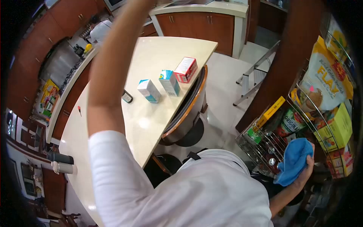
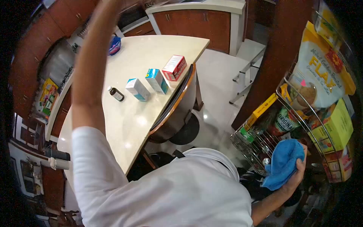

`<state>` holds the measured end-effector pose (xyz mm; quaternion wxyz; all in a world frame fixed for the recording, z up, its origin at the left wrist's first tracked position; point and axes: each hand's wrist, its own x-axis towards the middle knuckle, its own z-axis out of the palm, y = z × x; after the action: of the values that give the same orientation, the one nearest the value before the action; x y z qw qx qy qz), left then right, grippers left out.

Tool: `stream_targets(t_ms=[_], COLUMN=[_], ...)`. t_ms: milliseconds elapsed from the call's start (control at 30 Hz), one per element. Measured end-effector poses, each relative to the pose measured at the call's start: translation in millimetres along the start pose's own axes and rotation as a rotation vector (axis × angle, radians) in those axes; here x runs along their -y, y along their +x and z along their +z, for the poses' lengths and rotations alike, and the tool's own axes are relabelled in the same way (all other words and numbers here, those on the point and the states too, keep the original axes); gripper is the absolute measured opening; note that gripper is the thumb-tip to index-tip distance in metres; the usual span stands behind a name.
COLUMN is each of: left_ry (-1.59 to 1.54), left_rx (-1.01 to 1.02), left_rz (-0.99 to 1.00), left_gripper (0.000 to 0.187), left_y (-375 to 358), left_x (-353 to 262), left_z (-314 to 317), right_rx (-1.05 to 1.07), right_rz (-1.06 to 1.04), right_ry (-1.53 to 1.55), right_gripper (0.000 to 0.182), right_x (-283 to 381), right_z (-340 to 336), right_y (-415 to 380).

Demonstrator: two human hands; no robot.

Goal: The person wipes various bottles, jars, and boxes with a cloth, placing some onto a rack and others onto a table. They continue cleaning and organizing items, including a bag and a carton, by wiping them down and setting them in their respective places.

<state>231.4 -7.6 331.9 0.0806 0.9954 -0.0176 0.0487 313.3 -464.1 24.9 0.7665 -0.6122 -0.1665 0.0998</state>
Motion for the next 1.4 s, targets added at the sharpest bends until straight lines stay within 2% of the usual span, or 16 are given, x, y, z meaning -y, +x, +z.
stream_targets(t_ms=[33, 67, 100, 200, 300, 433, 500, 567, 633, 733, 833, 1033, 1167, 1267, 1367, 1400], left_ry=[0.04, 0.092, 0.193, -0.003, -0.037, -0.265, -0.265, -0.397, -0.36, -0.596, -0.456, -0.417, -0.333, -0.403, -0.588, -0.689], left_rx=[0.094, 0.148, 0.097, 0.099, -0.544, -0.805, -0.781, -0.711, -0.782, -0.778, -0.693, -0.479, -0.507, -0.429, -0.633, -0.617], left_rz=[-0.008, -0.397, -0.487, -0.954, -0.847, -0.73, -0.427, -0.351, -0.038, -0.032, 0.003, 0.103, 0.132, 0.115, 0.256, 0.277], left_gripper=[0.069, 0.095, 0.114, 0.126, 0.093, 0.091, 0.093, 0.095, 0.094, 0.096, 0.099, 0.105, 0.105, 0.101, 0.094, 0.088], left_y=[-4, -11, -20, -73, -105, -121, -124, -127, -128, -139, -152, -132, -122, -120, -115, -114], left_x=[49, 93, 147, 173, 160, 145, 119, 72, 44, 22, 10, 9, -1, -6, -9, -14], left_z=[50, 93, 145, 264, 306, 314, 302, 271, 260, 250, 236, 230, 241, 238, 233, 226], right_rx=[0.037, 0.091, 0.088, 0.061, 0.104, 0.201, 0.337, 0.497, 0.541, 0.511, 0.656, 0.712, 0.474, 0.317, 0.409, 0.308], right_rz=[0.021, 0.058, 0.053, 0.022, -0.08, -0.323, -0.368, -0.728, -0.631, -0.651, -0.388, -0.381, -0.459, -0.07, 0.186, 0.001], right_ry=[0.026, -0.013, -0.007, -0.097, -0.166, -0.224, -0.198, -0.479, -0.707, -0.8, -0.59, -0.777, -0.589, -0.035, 0.549, 0.352], right_gripper=[0.056, 0.054, 0.054, 0.046, 0.045, 0.044, 0.046, 0.052, 0.054, 0.051, 0.048, 0.051, 0.044, 0.04, 0.046, 0.048], right_x=[-2, 2, 5, 12, 4, 17, 24, 17, 5, -11, -1, -4, -29, -18, 4, -6], right_z=[4, 10, 25, 70, 98, 184, 237, 283, 331, 352, 343, 333, 308, 288, 278, 285], right_y=[1, 4, 6, 18, 38, 55, 57, 60, 40, 33, 32, 41, 69, 82, 63, 51])
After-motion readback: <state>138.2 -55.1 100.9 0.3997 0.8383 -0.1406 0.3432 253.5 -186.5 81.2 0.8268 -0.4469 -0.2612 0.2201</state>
